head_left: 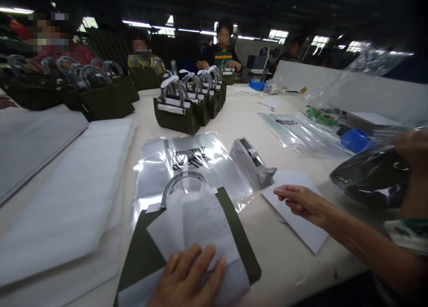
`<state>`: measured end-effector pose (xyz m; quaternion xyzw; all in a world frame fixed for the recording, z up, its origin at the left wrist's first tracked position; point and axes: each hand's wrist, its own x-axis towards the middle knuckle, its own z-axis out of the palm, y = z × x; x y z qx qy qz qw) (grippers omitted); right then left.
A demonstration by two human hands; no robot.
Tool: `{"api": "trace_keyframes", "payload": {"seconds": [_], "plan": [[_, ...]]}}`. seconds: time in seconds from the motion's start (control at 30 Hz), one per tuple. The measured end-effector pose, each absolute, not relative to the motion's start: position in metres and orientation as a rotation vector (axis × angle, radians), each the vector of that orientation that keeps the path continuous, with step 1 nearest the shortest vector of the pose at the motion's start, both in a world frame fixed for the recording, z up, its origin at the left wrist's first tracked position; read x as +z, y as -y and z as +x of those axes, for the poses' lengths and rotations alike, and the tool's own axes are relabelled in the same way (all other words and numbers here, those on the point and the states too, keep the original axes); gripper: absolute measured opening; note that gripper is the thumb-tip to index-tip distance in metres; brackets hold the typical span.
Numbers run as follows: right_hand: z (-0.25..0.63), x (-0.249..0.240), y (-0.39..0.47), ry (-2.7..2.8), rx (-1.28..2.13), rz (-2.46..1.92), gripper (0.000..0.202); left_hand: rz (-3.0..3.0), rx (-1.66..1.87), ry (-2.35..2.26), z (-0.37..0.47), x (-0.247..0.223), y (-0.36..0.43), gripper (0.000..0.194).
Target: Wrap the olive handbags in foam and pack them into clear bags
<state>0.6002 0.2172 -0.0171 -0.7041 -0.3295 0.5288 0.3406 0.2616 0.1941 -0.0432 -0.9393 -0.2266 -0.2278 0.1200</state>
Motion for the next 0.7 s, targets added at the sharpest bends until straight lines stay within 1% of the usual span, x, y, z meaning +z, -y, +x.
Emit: {"api": "trace_keyframes", "payload": {"seconds": [0.1, 0.13, 0.2, 0.3, 0.4, 0.6, 0.7], "plan": [[0.553, 0.023, -0.188, 0.705, 1.828, -1.483, 0.025, -2.813, -0.709, 0.738, 0.265, -0.035, -0.191, 0.033], [0.536, 0.032, -0.181, 0.651, 1.939, -1.443, 0.026, -2.826, -0.72, 0.764, 0.266, -0.033, -0.19, 0.032], [0.506, 0.04, -0.17, 0.56, 2.052, -1.404, 0.027, -2.846, -0.719, 0.793, 0.268, -0.033, -0.189, 0.031], [0.478, 0.03, -0.166, 0.479, 2.135, -1.406, 0.028, -2.828, -0.761, 0.771, 0.268, -0.038, -0.189, 0.035], [0.469, 0.016, -0.17, 0.472, 2.193, -1.44, 0.03, -2.802, -0.778, 0.747, 0.269, -0.043, -0.19, 0.036], [0.462, 0.016, -0.179, 0.499, 2.168, -1.638, 0.031, -2.857, -0.722, 0.784, 0.271, -0.044, -0.193, 0.027], [0.46, 0.017, -0.177, 0.484, 2.148, -1.67, 0.031, -2.898, -0.75, 0.818, 0.271, -0.044, -0.195, 0.031]]}}
